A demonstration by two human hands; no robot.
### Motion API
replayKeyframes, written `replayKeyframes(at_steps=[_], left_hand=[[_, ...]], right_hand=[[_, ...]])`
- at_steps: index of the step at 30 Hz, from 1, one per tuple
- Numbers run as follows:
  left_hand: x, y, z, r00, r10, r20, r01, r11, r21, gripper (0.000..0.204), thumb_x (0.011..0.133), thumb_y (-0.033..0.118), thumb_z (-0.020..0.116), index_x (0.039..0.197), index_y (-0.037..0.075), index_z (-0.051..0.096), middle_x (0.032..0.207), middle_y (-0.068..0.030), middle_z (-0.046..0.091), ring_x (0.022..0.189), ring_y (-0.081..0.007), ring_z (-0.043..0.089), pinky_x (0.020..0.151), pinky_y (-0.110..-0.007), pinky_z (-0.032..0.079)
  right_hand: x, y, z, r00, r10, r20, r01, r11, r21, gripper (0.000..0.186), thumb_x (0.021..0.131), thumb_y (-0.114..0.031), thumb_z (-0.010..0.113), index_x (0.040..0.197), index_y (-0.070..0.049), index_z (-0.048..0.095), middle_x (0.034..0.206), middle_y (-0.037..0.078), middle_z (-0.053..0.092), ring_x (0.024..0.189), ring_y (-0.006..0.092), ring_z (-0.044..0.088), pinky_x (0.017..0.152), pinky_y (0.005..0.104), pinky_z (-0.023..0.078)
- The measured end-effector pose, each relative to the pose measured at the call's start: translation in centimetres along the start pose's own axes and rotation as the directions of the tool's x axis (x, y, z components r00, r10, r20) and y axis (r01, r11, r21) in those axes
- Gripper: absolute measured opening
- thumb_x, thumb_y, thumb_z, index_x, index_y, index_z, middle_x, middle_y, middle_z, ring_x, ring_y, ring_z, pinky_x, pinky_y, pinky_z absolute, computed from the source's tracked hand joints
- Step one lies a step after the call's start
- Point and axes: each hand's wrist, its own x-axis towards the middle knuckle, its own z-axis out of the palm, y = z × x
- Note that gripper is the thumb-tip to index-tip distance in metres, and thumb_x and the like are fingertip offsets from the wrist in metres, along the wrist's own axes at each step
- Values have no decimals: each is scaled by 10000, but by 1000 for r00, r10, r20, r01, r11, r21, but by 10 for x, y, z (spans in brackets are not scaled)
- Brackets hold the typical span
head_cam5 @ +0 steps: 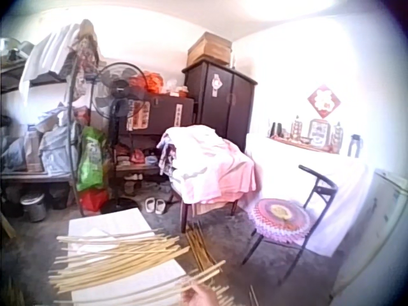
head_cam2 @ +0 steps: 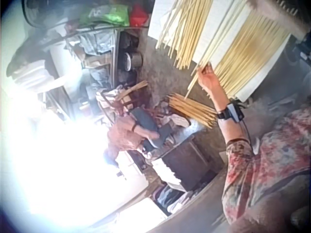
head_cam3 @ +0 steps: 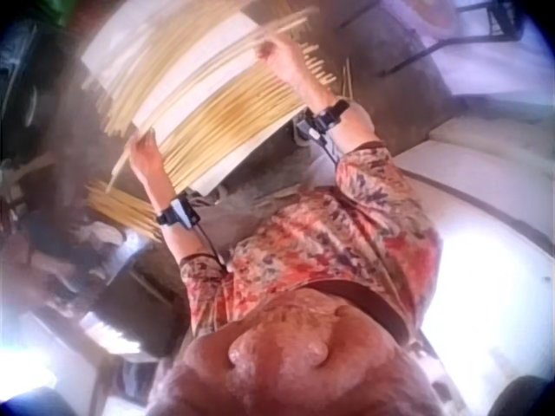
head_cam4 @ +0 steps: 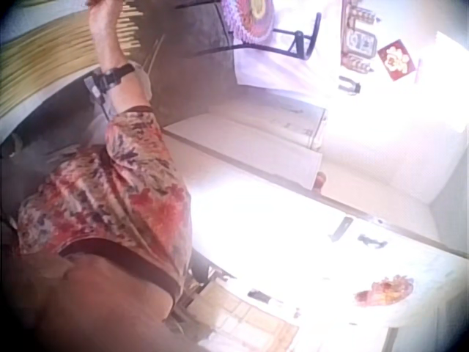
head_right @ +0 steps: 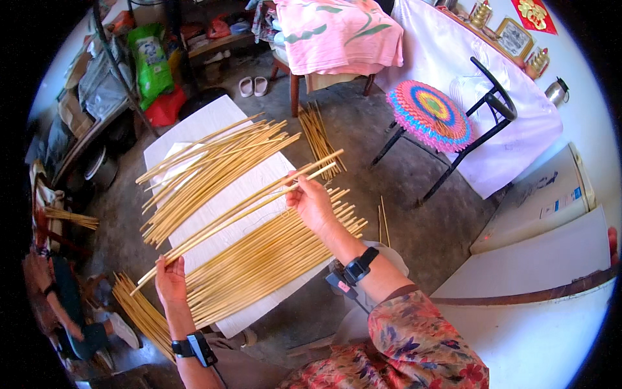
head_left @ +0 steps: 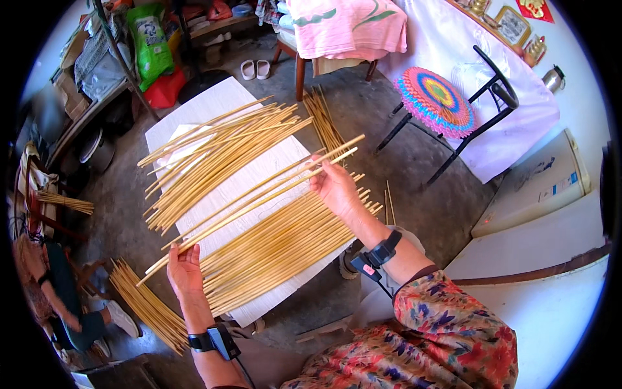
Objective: The person weaves bamboo strips by aligning them together on a table and securing them with thread.
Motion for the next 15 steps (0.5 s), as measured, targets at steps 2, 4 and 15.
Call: replayKeyframes(at_steps=[2, 4, 15], left_hand=[[1, 5, -3, 1000, 27, 0, -27, 999, 33, 196, 848, 171, 601, 892, -17, 569, 856, -139, 611, 801, -240, 616, 725, -328, 544], [1, 5, -2, 998, 52, -24, -52, 998, 22, 191, 849, 162, 600, 884, -23, 565, 834, -135, 605, 779, -238, 615, 710, -331, 549], [0, 12, 0, 999, 42, 20, -42, 999, 11, 166, 864, 122, 558, 884, -43, 561, 918, -193, 608, 887, -291, 612, 770, -385, 538]], right_hand=[[1, -1, 0, 1000, -7, 15, 7, 1000, 4, 319, 905, -235, 504, 1126, -5, 516, 929, 91, 609, 669, 130, 569, 572, 252, 488], [-1, 0, 1, 999, 5, 36, -5, 1000, -3, 318, 903, -230, 507, 1129, -7, 514, 931, 90, 609, 666, 126, 567, 566, 248, 485], [1, -3, 6, 998, 54, 31, -53, 998, -37, 312, 887, -250, 538, 1114, -36, 531, 963, 100, 600, 678, 136, 574, 590, 269, 492]])
